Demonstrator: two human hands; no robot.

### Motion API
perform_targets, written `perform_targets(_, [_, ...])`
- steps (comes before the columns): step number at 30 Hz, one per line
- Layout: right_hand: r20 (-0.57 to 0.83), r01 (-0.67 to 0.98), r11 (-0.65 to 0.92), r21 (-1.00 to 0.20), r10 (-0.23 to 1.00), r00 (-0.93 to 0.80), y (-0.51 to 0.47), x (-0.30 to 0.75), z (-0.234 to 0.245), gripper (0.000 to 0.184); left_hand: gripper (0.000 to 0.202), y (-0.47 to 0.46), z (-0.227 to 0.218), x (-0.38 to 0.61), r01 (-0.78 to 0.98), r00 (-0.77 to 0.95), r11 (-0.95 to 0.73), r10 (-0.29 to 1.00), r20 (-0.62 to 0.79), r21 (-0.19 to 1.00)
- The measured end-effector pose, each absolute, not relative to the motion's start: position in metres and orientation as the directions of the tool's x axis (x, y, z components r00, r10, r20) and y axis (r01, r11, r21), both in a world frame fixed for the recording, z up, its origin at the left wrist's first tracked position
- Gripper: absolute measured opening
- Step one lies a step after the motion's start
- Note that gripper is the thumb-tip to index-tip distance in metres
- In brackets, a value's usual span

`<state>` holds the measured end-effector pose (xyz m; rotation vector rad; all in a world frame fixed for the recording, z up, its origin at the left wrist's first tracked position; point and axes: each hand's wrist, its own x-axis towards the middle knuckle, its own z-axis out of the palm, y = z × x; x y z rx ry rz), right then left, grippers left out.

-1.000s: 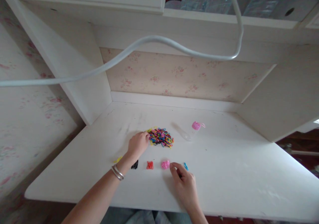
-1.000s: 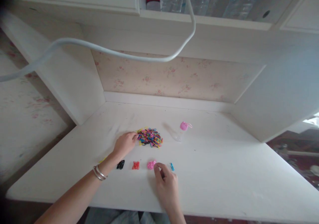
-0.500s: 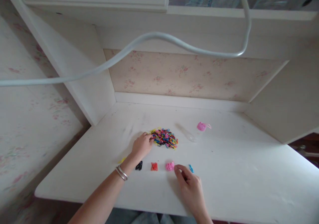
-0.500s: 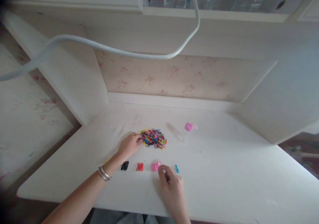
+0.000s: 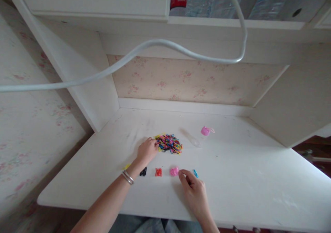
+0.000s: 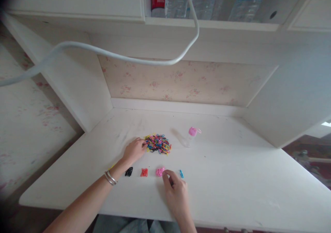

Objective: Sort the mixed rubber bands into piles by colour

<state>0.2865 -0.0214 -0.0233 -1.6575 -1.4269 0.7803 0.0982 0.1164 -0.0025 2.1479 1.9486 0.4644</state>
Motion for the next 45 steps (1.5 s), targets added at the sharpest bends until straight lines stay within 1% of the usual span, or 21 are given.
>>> perform_targets(8, [0.051,0.476,-0.039,-0.879,0.983,0.175,-0.021,0.287,-0.025,0.037,0.025,0.116,-0.003,0.093,0.874,0.077,-0.155,0.98,0.184,0.461])
perform_targets(13, [0.039,0.459,-0.047,-0.887,0.984,0.175,-0.021,0.286,-0.024,0.038,0.026,0.122,-0.002,0.087,0.797,0.077,-0.209,0.966,0.248,0.566])
perform_targets(17, [0.043,0.467,-0.048,-0.883,0.982,0.184,-0.021,0.286,-0.023,0.038,0.027,0.129,-0.004,0.087,0.701,0.065,-0.25,0.955,0.29,0.668])
perform_targets(22, [0.052,0.469,-0.039,-0.882,0.982,0.18,-0.02,0.287,-0.023,0.038,0.035,0.132,-0.006,0.087,0.567,0.042,-0.234,0.966,0.256,0.79])
perform_targets(26, [0.063,0.468,-0.031,-0.883,0.981,0.184,-0.021,0.287,-0.023,0.039,0.041,0.131,-0.006,0.087,0.495,0.04,-0.198,0.978,0.205,0.846])
perform_targets(30, [0.09,0.459,-0.008,-0.888,0.977,0.192,-0.021,0.286,-0.023,0.038,0.044,0.129,-0.004,0.087,0.476,0.046,-0.177,0.983,0.177,0.861])
perform_targets(35, [0.069,0.452,-0.025,-0.892,0.979,0.191,-0.021,0.286,-0.022,0.042,0.041,0.127,-0.001,0.089,0.498,0.053,-0.17,0.985,0.166,0.85])
perform_targets(41, [0.06,0.459,-0.039,-0.888,0.978,0.199,-0.021,0.286,-0.022,0.041,0.034,0.127,0.004,0.088,0.554,0.048,-0.211,0.974,0.222,0.805])
perform_targets(45, [0.055,0.439,-0.05,-0.897,0.973,0.223,-0.022,0.287,-0.021,0.041,0.03,0.115,0.013,0.093,0.582,0.096,-0.27,0.959,0.265,0.767])
